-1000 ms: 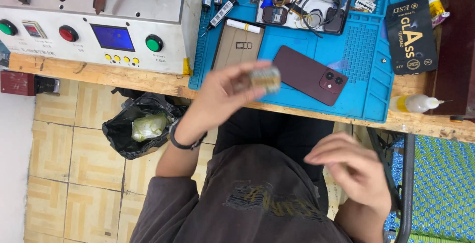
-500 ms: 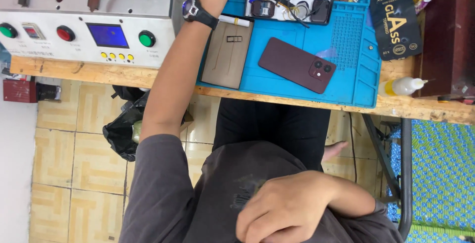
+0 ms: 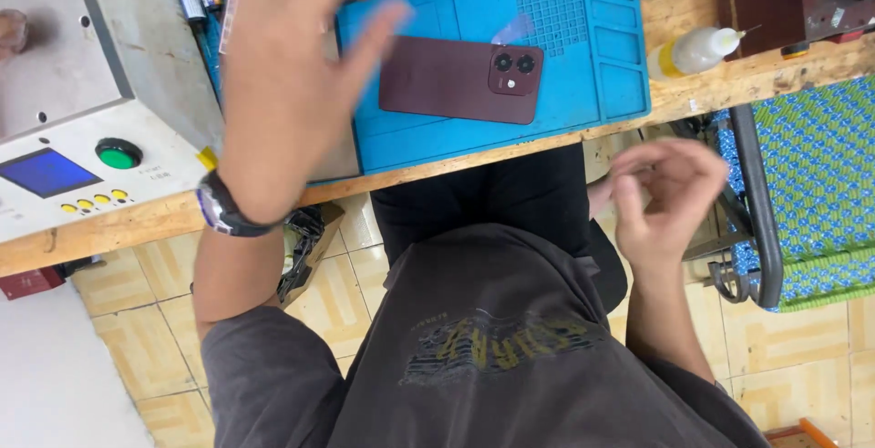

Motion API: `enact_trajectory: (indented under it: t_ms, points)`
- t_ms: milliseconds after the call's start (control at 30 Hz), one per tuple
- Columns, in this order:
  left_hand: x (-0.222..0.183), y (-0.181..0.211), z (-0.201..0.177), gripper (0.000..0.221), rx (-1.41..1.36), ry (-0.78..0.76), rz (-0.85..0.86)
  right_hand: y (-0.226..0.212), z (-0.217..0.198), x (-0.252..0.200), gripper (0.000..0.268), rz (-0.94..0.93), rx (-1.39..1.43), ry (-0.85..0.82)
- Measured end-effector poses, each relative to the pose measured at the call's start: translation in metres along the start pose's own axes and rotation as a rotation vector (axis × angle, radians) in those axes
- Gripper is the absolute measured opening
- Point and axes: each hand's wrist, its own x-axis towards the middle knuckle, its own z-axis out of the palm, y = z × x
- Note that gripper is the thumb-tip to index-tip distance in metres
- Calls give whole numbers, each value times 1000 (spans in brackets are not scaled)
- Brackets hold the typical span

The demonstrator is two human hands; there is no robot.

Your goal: Applying adhesive to a smartphone frame and handling the device during a repair process

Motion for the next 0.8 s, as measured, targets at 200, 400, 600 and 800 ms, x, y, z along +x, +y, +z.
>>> enact_trajectory:
  t_ms: [200, 400, 600, 800]
  points:
    - [-12, 13, 50, 90, 61, -472, 77, -2, 5, 26, 35, -157, -356, 587]
    - [-9, 5, 58, 69, 37, -539, 73, 21, 14, 31, 63, 8, -473, 452]
    - [-10, 10, 60, 65, 88, -516, 43, 25, 18, 51, 58, -45, -423, 417]
    - [-9, 13, 58, 68, -7, -511, -31, 11, 23, 69, 42, -127, -335, 375]
